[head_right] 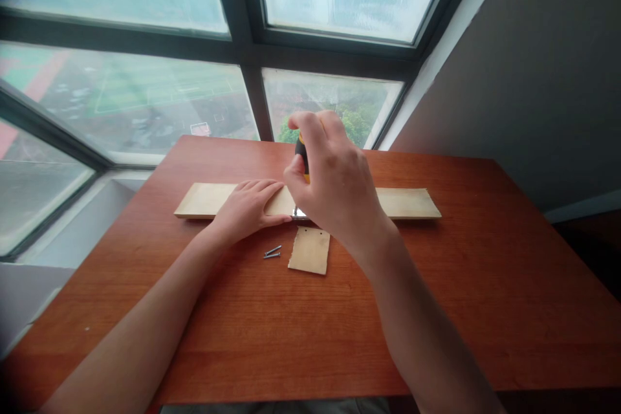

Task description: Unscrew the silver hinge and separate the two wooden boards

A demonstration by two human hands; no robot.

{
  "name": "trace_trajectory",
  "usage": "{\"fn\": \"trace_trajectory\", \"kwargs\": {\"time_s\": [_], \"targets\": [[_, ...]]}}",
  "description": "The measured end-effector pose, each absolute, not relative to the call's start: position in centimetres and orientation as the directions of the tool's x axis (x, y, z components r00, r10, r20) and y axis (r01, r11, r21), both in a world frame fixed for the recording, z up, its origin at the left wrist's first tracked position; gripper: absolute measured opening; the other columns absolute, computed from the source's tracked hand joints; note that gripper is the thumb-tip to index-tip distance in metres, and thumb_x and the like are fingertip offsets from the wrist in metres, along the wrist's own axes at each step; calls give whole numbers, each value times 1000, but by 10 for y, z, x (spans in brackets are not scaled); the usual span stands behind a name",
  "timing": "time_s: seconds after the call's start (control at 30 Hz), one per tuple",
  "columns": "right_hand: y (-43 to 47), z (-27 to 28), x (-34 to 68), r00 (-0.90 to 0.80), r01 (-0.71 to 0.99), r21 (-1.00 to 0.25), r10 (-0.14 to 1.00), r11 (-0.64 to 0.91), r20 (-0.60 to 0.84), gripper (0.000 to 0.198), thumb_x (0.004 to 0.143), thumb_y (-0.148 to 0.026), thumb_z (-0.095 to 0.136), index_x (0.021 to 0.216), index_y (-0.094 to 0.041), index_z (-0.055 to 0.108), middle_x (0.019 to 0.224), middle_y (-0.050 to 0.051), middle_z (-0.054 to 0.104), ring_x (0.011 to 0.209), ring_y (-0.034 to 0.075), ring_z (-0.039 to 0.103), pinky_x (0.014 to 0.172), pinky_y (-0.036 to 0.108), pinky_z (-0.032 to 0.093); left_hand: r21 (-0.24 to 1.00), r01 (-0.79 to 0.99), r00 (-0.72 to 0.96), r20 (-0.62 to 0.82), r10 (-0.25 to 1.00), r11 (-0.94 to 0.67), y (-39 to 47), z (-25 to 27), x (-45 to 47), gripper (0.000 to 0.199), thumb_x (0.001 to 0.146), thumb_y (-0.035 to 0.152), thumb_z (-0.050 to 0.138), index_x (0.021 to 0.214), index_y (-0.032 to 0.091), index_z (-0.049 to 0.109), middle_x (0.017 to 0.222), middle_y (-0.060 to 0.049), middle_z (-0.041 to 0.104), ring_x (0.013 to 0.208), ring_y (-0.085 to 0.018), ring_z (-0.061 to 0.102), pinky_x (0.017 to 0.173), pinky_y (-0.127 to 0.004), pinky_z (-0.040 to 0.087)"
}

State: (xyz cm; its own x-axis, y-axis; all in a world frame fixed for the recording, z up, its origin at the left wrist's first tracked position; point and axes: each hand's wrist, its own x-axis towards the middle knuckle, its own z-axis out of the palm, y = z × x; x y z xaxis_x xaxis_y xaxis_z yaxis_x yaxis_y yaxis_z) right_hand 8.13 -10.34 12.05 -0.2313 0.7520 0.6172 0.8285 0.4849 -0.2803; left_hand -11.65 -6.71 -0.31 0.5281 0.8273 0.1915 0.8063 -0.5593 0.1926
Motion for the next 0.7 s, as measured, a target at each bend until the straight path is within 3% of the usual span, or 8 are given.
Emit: {"fn": "trace_trajectory", "kwargs": {"time_s": [0.1, 0.2, 0.3, 0.4, 0.57, 0.7], "targets": [[-104, 123, 83, -267, 796, -300, 751, 525, 604, 42, 78, -5, 46, 115, -22, 52, 114, 8, 57, 95, 21, 60, 77, 36, 52, 186, 811, 526, 187, 830, -555, -67, -3, -117, 66, 83, 67, 53, 130, 21, 50, 131, -11, 59, 118, -31, 53, 101, -43, 37], [-103, 121, 83, -257, 813, -262, 724, 520, 640, 24, 86, -21, 54, 110, -24, 55, 110, 7, 61, 98, 25, 59, 79, 40, 52, 188, 811, 524, 186, 831, -554, -68, -3, -117, 67, 83, 68, 52, 131, 21, 50, 129, -12, 59, 118, -31, 53, 101, -43, 37], [-101, 118, 81, -204, 873, -210, 720, 440, 663, 33, 87, -34, 61, 118, -24, 55, 107, 7, 64, 96, 28, 60, 80, 44, 51, 190, 808, 526, 192, 828, -557, -68, -4, -117, 66, 83, 68, 52, 129, 21, 51, 128, -12, 60, 118, -31, 54, 101, -43, 36], [-102, 118, 80, -175, 871, -257, 754, 418, 634, 39, 87, -26, 57, 126, -22, 53, 108, 7, 65, 89, 24, 62, 80, 42, 52, 192, 807, 527, 195, 828, -559, -68, -4, -116, 65, 83, 67, 53, 129, 22, 51, 128, -11, 60, 118, -31, 54, 101, -42, 36], [-106, 124, 82, -250, 792, -315, 748, 523, 614, 46, 80, -10, 51, 123, -25, 52, 119, 7, 61, 97, 23, 61, 77, 38, 53, 200, 811, 519, 188, 834, -550, -68, -4, -116, 66, 82, 67, 53, 130, 22, 51, 128, -12, 59, 117, -31, 54, 100, -43, 36], [-105, 124, 82, -250, 807, -303, 758, 506, 602, 34, 82, -18, 55, 115, -25, 55, 115, 5, 62, 92, 22, 61, 76, 38, 54, 197, 811, 521, 186, 833, -551, -68, -4, -116, 66, 83, 68, 53, 130, 22, 51, 127, -12, 60, 117, -31, 53, 101, -43, 36]]}}
